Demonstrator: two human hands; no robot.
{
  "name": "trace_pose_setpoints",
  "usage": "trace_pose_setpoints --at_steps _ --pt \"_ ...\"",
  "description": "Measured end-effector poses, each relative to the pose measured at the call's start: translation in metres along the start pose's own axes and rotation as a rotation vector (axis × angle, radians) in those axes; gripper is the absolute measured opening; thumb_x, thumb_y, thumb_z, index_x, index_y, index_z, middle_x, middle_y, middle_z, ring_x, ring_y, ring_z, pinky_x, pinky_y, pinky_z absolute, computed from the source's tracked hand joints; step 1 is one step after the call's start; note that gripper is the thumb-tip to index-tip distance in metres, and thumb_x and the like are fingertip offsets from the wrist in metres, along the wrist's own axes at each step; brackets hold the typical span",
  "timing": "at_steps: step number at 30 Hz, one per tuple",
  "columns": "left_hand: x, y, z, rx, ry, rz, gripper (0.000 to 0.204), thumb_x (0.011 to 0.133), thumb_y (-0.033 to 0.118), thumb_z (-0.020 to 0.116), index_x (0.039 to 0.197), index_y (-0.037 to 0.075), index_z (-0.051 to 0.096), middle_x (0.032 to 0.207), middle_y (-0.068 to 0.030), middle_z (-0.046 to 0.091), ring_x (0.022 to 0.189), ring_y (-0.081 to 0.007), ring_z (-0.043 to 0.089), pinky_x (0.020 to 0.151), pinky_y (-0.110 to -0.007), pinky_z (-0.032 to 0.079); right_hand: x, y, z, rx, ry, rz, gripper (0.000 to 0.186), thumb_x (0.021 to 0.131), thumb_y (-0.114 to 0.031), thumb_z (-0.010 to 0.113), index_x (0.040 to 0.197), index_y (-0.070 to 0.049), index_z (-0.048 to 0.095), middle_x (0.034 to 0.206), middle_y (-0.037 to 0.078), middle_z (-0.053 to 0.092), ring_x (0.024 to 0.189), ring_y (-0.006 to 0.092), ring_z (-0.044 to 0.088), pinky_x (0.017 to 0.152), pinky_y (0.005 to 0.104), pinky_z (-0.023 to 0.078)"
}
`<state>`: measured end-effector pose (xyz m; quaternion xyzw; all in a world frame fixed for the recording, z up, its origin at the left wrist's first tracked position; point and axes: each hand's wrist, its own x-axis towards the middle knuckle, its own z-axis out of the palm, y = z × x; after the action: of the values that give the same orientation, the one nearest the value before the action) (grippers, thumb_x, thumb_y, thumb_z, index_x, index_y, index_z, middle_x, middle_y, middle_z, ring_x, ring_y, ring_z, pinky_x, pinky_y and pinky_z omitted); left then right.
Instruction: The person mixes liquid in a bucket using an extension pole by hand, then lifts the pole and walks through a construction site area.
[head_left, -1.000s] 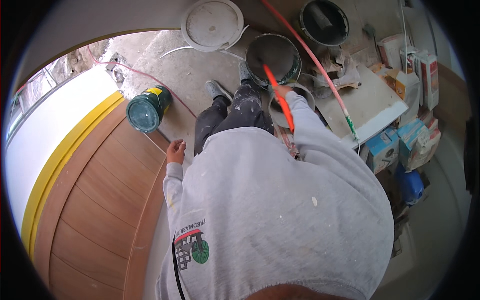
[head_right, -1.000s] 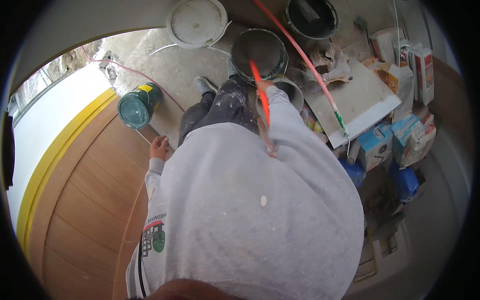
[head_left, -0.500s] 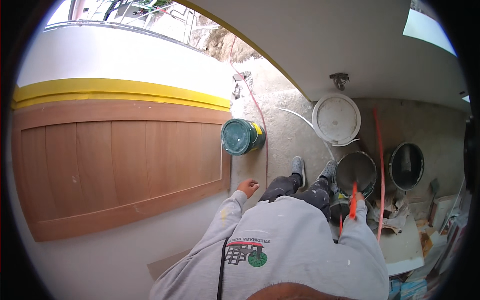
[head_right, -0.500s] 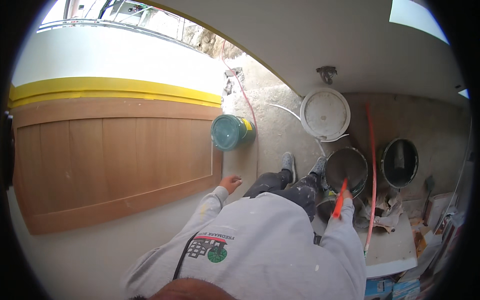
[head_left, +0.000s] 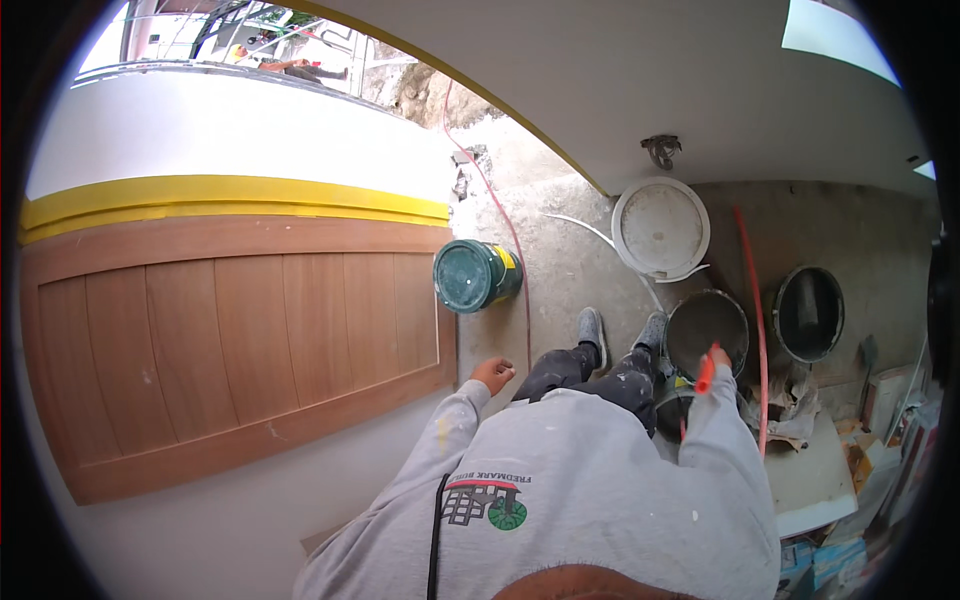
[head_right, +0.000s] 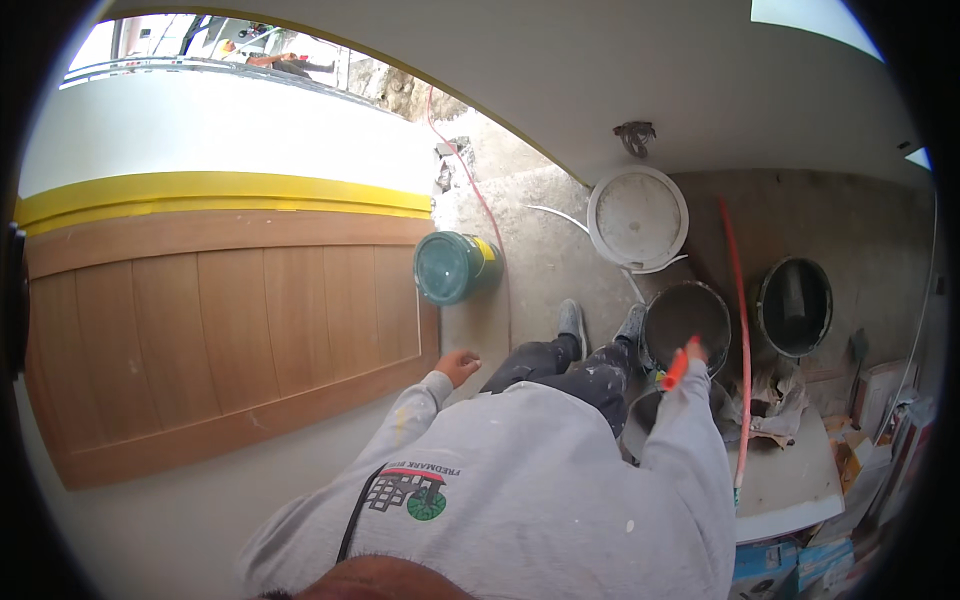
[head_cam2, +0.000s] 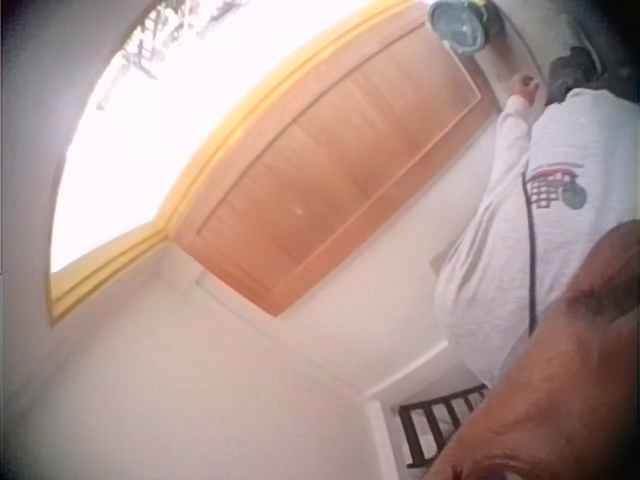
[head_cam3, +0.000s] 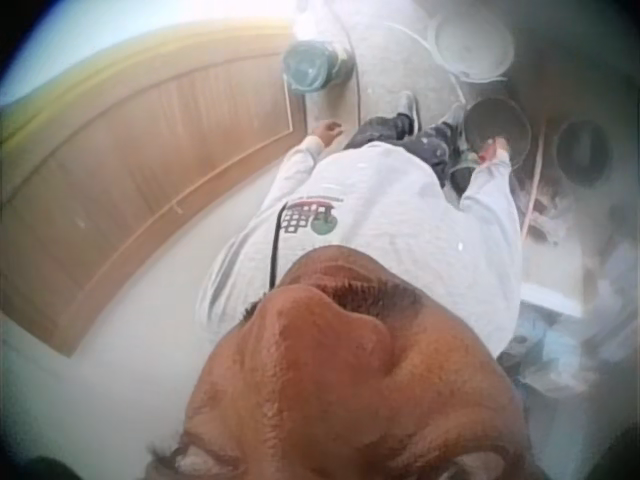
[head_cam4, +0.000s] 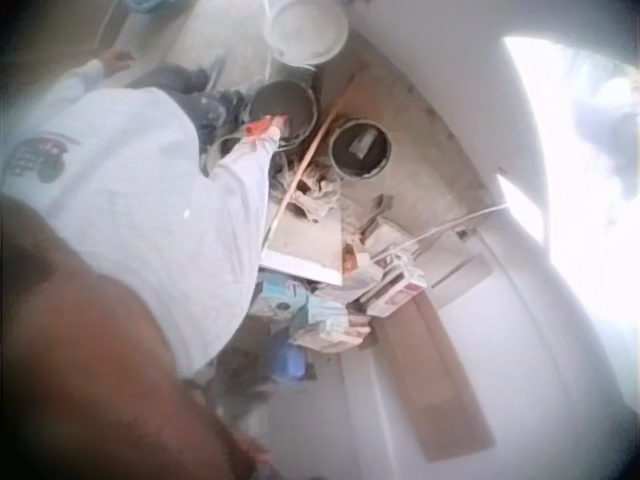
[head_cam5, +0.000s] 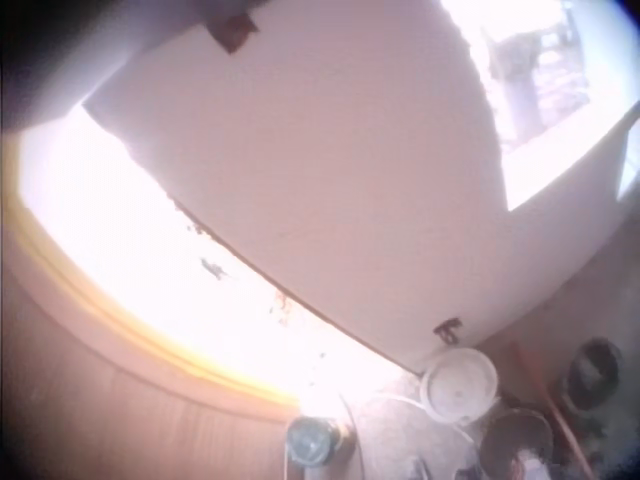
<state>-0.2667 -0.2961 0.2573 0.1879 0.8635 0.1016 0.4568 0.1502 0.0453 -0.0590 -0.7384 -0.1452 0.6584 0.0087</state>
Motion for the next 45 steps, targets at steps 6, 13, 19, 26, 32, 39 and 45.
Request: trace_pose_setpoints --at_steps 6,13,19,26,32,39,45 --pt "-0.025 -0.01 -0.016 0.123 0.029 -0.122 0.033 0.082 0.03 0.066 0.104 0.005 0.065 0.095 -0.0141 0.069 0.089 -0.0245 0.066 0.08 -0.034 0.05 -0.055 0.089 0.051 -0.199 -0.307 0.088 0.025 0.086 -0.031 0.047 0.074 -0.01 0.051 0.05 0.01 0.05 0.037 0.024 0.049 0.035 0.0411 0.042" --pt "0.004 -0.075 -0.007 0.003 0.166 0.111 0.026 0.081 0.025 0.068 0.098 0.006 0.068 0.083 -0.0116 0.069 0.077 -0.0199 0.066 0.072 -0.032 0.052 -0.04 0.015 0.063 0.156 -0.055 -0.088 0.034 0.086 -0.041 0.056 0.067 -0.013 0.055 0.049 0.001 0.047 0.04 0.0196 0.048 0.039 0.0348 0.04" --pt "-0.016 -0.029 -0.002 -0.087 -0.071 -0.146 0.027 0.085 0.022 0.066 0.103 0.002 0.064 0.086 -0.0077 0.068 0.074 -0.0129 0.061 0.062 -0.027 0.049 -0.106 0.065 0.058 -0.056 -0.066 0.168 0.029 0.086 -0.033 0.052 0.079 -0.006 0.057 0.055 0.008 0.056 0.042 0.0199 0.053 0.038 0.0367 0.042" --pt "-0.008 -0.026 -0.004 -0.062 -0.069 -0.143 0.027 0.086 0.021 0.064 0.106 0.002 0.062 0.091 -0.0084 0.068 0.076 -0.0127 0.061 0.061 -0.027 0.049 -0.089 0.001 0.058 -0.074 0.16 -0.018 0.027 0.086 -0.03 0.051 0.076 -0.006 0.06 0.057 0.01 0.06 0.046 0.0241 0.059 0.044 0.0398 0.046" --pt "0.0 -0.02 -0.004 -0.108 -0.068 -0.112 0.027 0.086 0.02 0.065 0.105 0.001 0.062 0.092 -0.0075 0.067 0.077 -0.0116 0.061 0.065 -0.025 0.048 -0.104 0.065 0.046 -0.142 -0.128 0.1 0.027 0.091 -0.029 0.049 0.091 -0.004 0.057 0.057 0.008 0.056 0.042 0.0211 0.053 0.037 0.0382 0.042" --pt "0.011 -0.001 -0.005 -0.121 -0.095 -0.088 0.027 0.086 0.02 0.066 0.107 0.003 0.062 0.092 -0.0064 0.067 0.078 -0.0109 0.06 0.063 -0.024 0.047 -0.072 0.006 0.048 -0.026 0.261 0.048 0.026 0.088 -0.028 0.052 0.092 -0.003 0.057 0.058 0.008 0.058 0.041 0.0228 0.054 0.038 0.0381 0.044" --pt "0.0 -0.019 0.0 -0.118 -0.089 -0.14 0.028 0.086 0.021 0.066 0.107 0.003 0.062 0.092 -0.006 0.067 0.077 -0.0107 0.06 0.061 -0.025 0.047 -0.097 0.06 0.016 -0.198 -0.04 0.071 0.029 0.085 -0.031 0.057 0.088 -0.002 0.059 0.059 0.012 0.06 0.045 0.0242 0.057 0.041 0.0386 0.045"
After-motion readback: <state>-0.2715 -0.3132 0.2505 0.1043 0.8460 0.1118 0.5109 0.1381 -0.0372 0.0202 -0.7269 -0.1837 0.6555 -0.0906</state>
